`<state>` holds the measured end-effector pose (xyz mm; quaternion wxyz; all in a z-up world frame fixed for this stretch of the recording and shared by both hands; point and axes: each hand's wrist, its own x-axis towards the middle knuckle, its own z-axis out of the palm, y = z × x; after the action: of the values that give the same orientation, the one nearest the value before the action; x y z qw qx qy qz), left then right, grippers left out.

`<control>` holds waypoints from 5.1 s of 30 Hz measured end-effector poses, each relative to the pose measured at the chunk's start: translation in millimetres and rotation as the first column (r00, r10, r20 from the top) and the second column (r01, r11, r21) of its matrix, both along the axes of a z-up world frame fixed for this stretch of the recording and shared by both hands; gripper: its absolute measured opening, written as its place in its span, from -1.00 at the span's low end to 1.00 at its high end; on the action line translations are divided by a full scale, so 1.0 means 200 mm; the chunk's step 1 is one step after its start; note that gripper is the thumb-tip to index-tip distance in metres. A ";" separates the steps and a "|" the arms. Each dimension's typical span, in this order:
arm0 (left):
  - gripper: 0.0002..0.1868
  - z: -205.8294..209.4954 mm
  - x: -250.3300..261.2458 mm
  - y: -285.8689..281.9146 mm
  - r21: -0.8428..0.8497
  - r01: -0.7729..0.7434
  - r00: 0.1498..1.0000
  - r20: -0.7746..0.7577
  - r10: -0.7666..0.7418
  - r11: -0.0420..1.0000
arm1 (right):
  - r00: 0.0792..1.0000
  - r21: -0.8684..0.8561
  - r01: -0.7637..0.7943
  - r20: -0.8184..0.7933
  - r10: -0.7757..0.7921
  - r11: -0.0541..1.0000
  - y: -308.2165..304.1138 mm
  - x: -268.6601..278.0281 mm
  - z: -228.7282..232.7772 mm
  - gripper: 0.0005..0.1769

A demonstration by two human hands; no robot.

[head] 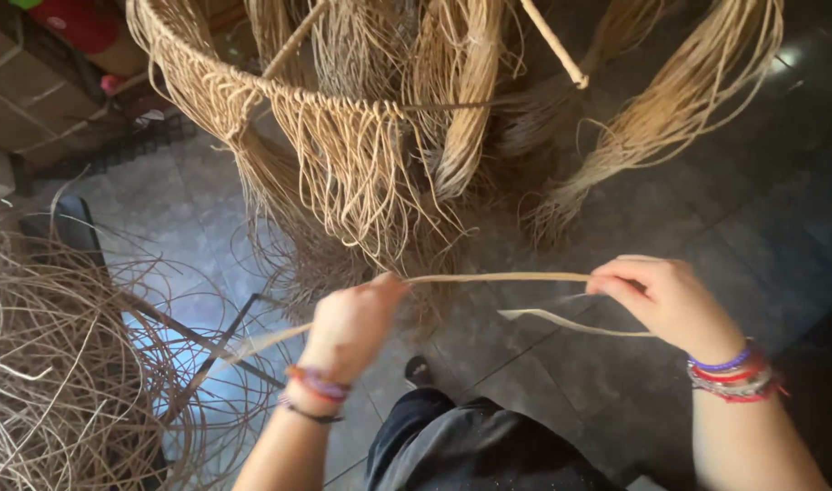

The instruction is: Weaving and tying natural fiber strands onto a large circular frame

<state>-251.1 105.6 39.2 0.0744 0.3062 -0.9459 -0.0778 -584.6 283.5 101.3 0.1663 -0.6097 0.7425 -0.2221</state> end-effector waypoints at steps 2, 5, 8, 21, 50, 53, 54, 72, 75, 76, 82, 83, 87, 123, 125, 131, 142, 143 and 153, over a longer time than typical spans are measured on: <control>-0.71 -0.08 0.09 -0.06 0.107 -0.124 0.991 0.061 0.118 0.986 | 0.999 0.046 -0.010 0.031 0.008 0.999 -0.02 -0.02 -0.01 -0.70; -0.09 0.30 -0.06 -0.03 0.463 -0.014 0.993 0.109 -0.041 0.886 | 0.988 -0.015 -0.143 0.049 0.144 0.990 -0.15 0.07 -0.02 -0.76; -0.01 0.33 -0.32 0.08 0.311 0.304 0.911 -0.373 -0.179 0.900 | 0.957 -0.010 -0.287 -0.042 0.286 0.958 -0.30 0.26 -0.01 -0.81; -0.76 0.20 -0.01 -0.28 0.380 -0.100 0.981 0.192 0.027 0.920 | 0.983 0.148 -0.182 0.055 0.175 0.972 -0.52 0.12 -0.03 -0.69; -0.64 -0.02 -0.19 -0.10 0.288 -0.409 0.912 0.140 0.384 0.866 | 0.812 0.237 -0.571 0.021 0.583 0.786 -0.95 -0.14 -0.04 -0.68; -0.24 0.23 -0.24 -0.11 0.430 -0.206 0.967 -0.048 0.251 0.879 | 0.748 0.141 -0.652 -0.039 0.662 0.745 -0.97 -0.07 -0.11 -0.77; -0.24 0.26 -0.34 -0.10 0.429 -0.207 0.967 -0.045 0.249 0.879 | 0.749 0.139 -0.652 -0.037 0.661 0.746 -0.96 -0.02 -0.12 -0.77; -0.78 0.24 -0.22 -0.34 0.495 -0.217 0.964 -0.025 0.263 0.841 | 0.837 0.226 -0.543 0.067 0.543 0.809 -0.95 -0.31 -0.15 -0.74; -0.76 0.24 -0.23 -0.33 0.492 -0.207 0.969 -0.018 0.247 0.846 | 0.875 0.229 -0.480 0.047 0.482 0.847 -0.93 -0.29 -0.14 -0.76; -0.73 0.22 -0.23 -0.34 0.468 -0.119 0.980 -0.086 0.179 0.876 | 0.861 0.135 -0.503 -0.005 0.508 0.854 -0.92 -0.27 -0.13 -0.80; -0.67 0.27 -0.37 -0.28 0.307 0.118 0.918 -0.397 0.014 0.944 | 0.779 -0.350 -0.623 -0.200 0.594 0.699 -0.95 -0.21 -0.01 -0.87; -0.60 0.30 -0.41 -0.27 0.267 0.099 0.874 -0.483 0.045 0.958 | 0.778 -0.440 -0.621 -0.240 0.581 0.649 -0.95 -0.21 -0.01 -0.85; -0.83 0.40 -0.51 -0.21 0.100 0.053 0.723 -0.690 0.031 0.994 | 0.793 -0.591 -0.550 -0.150 0.590 0.590 -0.97 -0.16 0.01 -0.76; -0.82 0.41 -0.90 -0.38 -0.017 0.266 0.731 -0.648 -0.213 0.964 | 0.787 -0.326 -0.560 0.079 0.612 0.762 -0.92 -0.28 -0.10 -0.67; -0.88 0.37 -0.97 -0.41 0.120 0.107 0.739 -0.674 0.002 0.987 | 0.840 -0.435 -0.543 -0.280 0.465 0.718 -0.95 -0.25 -0.09 -0.77; -0.71 0.37 -1.09 -0.42 0.400 -0.170 0.749 -0.541 0.381 0.901 | 0.933 -0.701 -0.354 -0.309 0.184 0.619 -0.92 -0.23 -0.07 -0.74; -0.76 0.08 -0.95 -0.23 -0.274 -0.263 0.661 -0.749 -0.034 0.925 | 0.891 -0.424 -0.362 0.104 0.442 0.830 -0.92 -0.27 -0.11 -0.90; -0.71 0.10 -0.97 -0.24 -0.313 -0.232 0.680 -0.729 -0.076 0.921 | 0.874 -0.342 -0.339 0.230 0.428 0.877 -0.92 -0.27 -0.14 -0.85; -0.73 0.02 -0.89 -0.31 -0.083 0.222 0.654 -0.726 -0.211 0.972 | 0.906 -0.452 -0.238 0.216 0.364 0.860 -0.92 -0.22 -0.12 -0.88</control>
<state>-429.5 43.5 43.3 0.4334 0.1354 -0.8664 -0.2079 -629.3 99.2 77.7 0.1742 -0.7005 0.5392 -0.4339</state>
